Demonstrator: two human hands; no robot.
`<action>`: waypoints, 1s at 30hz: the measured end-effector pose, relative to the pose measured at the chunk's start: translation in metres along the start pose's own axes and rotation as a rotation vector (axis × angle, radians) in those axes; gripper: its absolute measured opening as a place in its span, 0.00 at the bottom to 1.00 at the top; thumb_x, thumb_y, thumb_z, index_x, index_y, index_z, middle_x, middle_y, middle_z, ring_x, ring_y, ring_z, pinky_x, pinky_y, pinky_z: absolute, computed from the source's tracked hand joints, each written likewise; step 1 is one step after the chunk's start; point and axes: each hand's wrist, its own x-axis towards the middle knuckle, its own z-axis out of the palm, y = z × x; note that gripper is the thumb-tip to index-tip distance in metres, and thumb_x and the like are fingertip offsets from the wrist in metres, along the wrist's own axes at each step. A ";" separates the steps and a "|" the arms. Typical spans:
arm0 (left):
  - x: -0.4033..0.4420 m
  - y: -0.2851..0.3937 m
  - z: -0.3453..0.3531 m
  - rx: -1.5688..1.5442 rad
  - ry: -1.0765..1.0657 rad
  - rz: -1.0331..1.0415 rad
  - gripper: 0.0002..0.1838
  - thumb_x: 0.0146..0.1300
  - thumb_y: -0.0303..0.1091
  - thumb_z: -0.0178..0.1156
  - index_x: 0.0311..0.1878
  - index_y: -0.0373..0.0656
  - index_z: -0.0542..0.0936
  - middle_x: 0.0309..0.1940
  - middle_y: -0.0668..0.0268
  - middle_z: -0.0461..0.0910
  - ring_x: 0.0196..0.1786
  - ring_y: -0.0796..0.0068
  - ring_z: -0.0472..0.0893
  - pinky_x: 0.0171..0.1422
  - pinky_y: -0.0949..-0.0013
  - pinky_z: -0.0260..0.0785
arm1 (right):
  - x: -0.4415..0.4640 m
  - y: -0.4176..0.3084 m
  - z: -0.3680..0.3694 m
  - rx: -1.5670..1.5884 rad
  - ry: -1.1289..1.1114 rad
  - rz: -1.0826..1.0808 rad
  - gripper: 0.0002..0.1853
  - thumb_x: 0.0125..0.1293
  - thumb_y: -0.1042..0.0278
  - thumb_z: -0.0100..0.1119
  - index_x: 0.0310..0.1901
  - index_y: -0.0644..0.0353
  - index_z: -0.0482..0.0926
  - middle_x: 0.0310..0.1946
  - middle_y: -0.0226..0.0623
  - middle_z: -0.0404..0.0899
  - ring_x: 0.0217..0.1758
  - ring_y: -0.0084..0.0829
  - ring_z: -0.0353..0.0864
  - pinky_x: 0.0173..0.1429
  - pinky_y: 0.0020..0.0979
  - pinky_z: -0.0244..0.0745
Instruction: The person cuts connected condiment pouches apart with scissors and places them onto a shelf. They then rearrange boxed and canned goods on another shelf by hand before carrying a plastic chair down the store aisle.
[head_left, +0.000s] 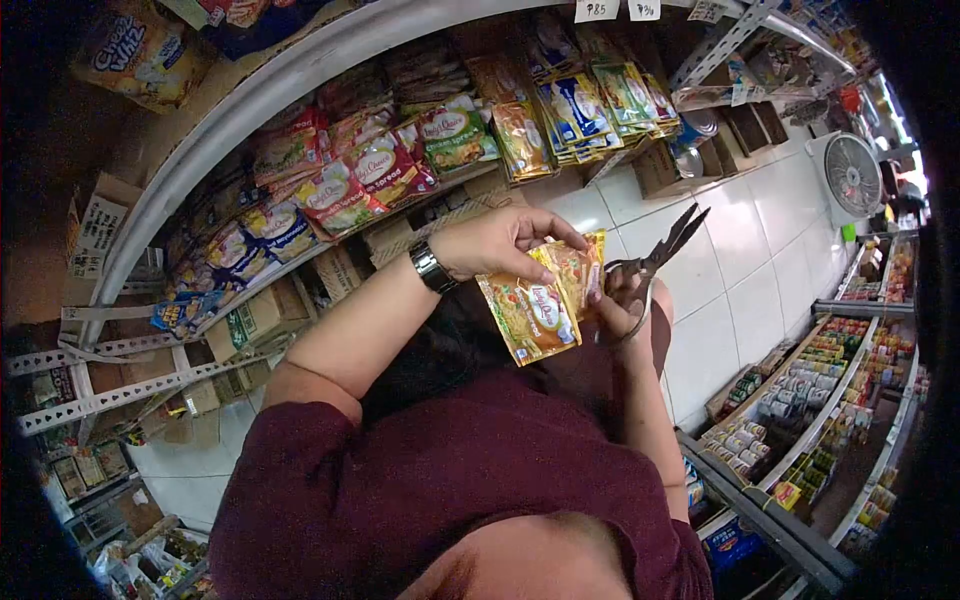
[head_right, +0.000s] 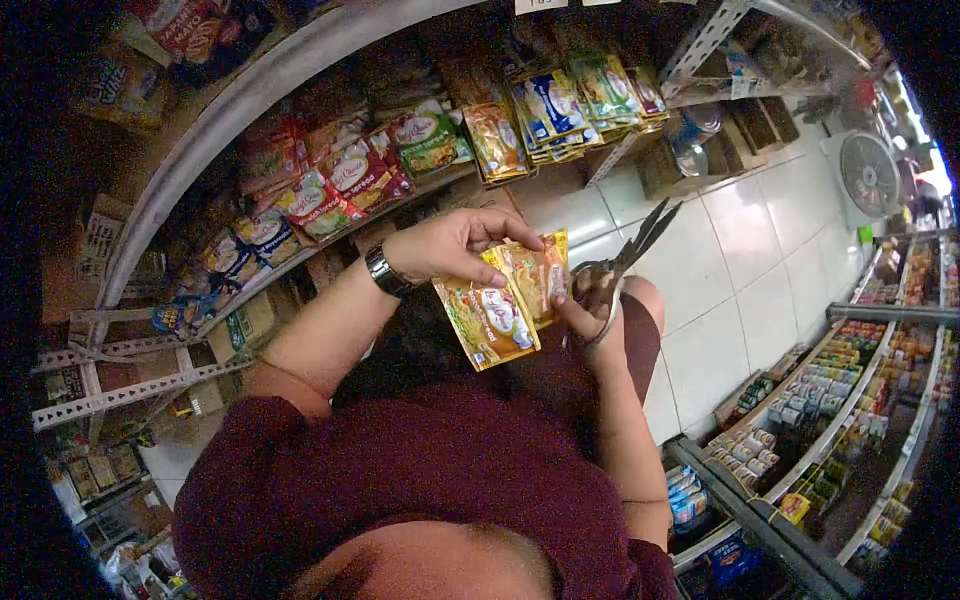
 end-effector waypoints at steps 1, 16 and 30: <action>0.000 0.000 -0.001 0.010 0.034 -0.005 0.28 0.51 0.19 0.63 0.57 0.34 0.69 0.54 0.64 0.73 0.56 0.80 0.71 0.60 0.74 0.64 | 0.001 0.001 0.006 0.085 -0.007 -0.011 0.16 0.53 0.73 0.63 0.40 0.61 0.65 0.38 0.31 0.69 0.42 0.23 0.68 0.46 0.27 0.66; 0.017 -0.036 -0.013 0.878 0.204 0.033 0.21 0.46 0.29 0.61 0.47 0.42 0.76 0.42 0.61 0.79 0.50 0.65 0.75 0.57 0.65 0.65 | -0.013 0.001 0.030 -0.101 -0.064 0.151 0.17 0.55 0.66 0.66 0.37 0.57 0.66 0.31 0.27 0.67 0.34 0.19 0.67 0.37 0.23 0.65; 0.020 0.035 -0.015 0.480 0.445 0.031 0.20 0.57 0.27 0.61 0.54 0.39 0.71 0.48 0.67 0.75 0.52 0.78 0.73 0.56 0.73 0.68 | 0.009 -0.005 0.042 0.219 0.037 -0.016 0.13 0.65 0.62 0.53 0.39 0.63 0.65 0.32 0.40 0.74 0.29 0.28 0.78 0.33 0.25 0.74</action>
